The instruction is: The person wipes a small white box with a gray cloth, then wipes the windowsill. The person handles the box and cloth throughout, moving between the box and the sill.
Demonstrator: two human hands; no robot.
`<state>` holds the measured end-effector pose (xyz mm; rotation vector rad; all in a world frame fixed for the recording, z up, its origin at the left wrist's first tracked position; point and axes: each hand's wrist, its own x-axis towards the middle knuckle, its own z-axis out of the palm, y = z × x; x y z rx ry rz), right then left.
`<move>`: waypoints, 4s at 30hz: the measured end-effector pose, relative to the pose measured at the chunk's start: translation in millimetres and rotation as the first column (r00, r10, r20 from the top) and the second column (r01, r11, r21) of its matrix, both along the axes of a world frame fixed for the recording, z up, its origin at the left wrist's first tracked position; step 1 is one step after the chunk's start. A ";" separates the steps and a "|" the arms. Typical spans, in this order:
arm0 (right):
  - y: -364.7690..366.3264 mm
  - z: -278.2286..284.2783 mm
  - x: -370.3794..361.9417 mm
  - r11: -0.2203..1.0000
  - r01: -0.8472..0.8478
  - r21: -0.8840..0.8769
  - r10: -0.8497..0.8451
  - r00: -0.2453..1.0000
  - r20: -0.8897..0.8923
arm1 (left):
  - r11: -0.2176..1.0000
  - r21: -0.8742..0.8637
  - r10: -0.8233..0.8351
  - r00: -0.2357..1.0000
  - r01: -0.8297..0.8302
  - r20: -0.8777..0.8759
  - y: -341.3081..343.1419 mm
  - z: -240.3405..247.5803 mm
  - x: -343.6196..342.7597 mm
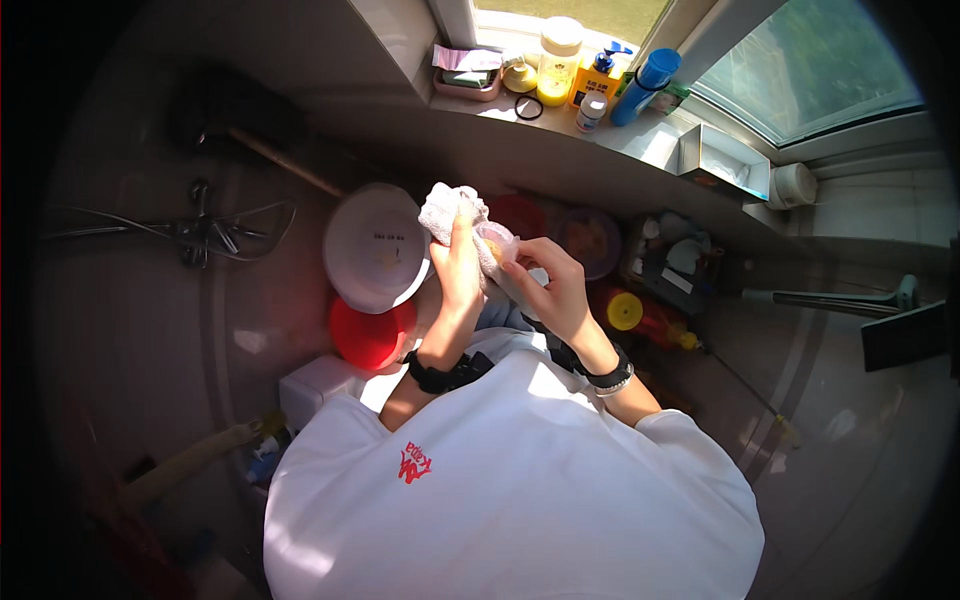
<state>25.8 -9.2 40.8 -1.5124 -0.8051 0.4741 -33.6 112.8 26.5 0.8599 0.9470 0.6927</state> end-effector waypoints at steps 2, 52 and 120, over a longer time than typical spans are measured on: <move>12.9 -5.2 -0.9 1.000 -0.008 0.006 0.008 1.000 -0.010 | 0.999 0.030 0.028 0.999 -0.030 0.040 10.8 -0.3 -3.3; 51.8 56.5 40.3 0.851 0.518 -0.088 -0.432 0.785 0.443 | 0.725 -0.107 -0.688 0.716 0.680 -0.113 158.3 0.4 -91.5; -79.8 14.0 91.2 0.939 0.298 0.173 -0.178 0.850 -0.496 | 0.405 0.106 -0.884 0.419 0.908 -0.206 1.0 -6.7 64.6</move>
